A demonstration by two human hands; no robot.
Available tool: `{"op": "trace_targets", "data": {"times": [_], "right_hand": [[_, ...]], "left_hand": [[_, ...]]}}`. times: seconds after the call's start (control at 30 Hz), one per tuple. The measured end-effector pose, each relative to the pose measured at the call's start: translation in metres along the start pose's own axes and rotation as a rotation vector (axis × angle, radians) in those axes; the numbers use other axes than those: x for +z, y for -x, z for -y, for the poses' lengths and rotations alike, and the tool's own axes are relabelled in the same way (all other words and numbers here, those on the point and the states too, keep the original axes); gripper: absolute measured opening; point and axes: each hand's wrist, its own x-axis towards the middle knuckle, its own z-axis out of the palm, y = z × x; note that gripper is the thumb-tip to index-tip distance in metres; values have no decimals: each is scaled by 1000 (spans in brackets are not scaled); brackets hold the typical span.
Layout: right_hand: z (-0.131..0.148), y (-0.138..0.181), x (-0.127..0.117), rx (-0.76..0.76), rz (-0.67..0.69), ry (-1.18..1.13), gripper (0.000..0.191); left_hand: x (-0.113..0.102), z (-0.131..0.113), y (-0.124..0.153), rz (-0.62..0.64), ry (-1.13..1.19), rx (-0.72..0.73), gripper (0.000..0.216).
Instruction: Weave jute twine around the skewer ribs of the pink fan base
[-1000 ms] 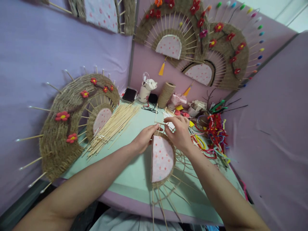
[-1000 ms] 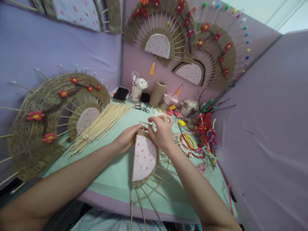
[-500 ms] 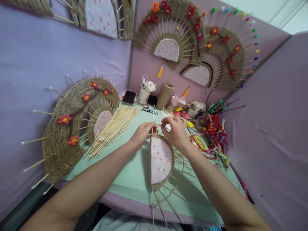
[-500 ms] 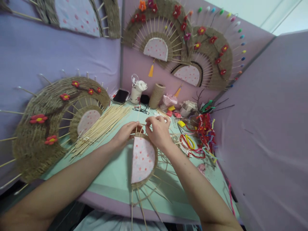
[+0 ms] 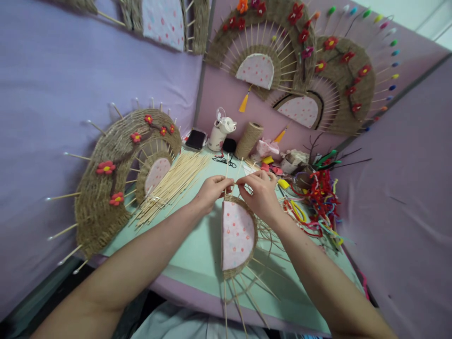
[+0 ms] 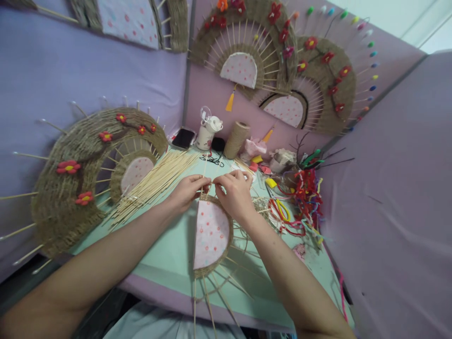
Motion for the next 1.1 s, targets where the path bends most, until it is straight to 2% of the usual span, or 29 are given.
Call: {"op": "trace_targets", "data": {"times": [0.33, 0.67, 0.93, 1.1], "right_hand": [[2, -1, -3, -58, 10, 35, 11], [3, -2, -5, -49, 21, 12, 13], [0, -1, -2, 31, 8, -52, 8], [2, -2, -3, 27, 27, -33, 9]], "left_hand": [[-3, 0, 0, -23, -70, 69, 21], [-5, 4, -3, -31, -104, 142, 20], [-5, -5, 0, -28, -55, 24, 28], [-7, -1, -2, -20, -198, 144, 29]]}}
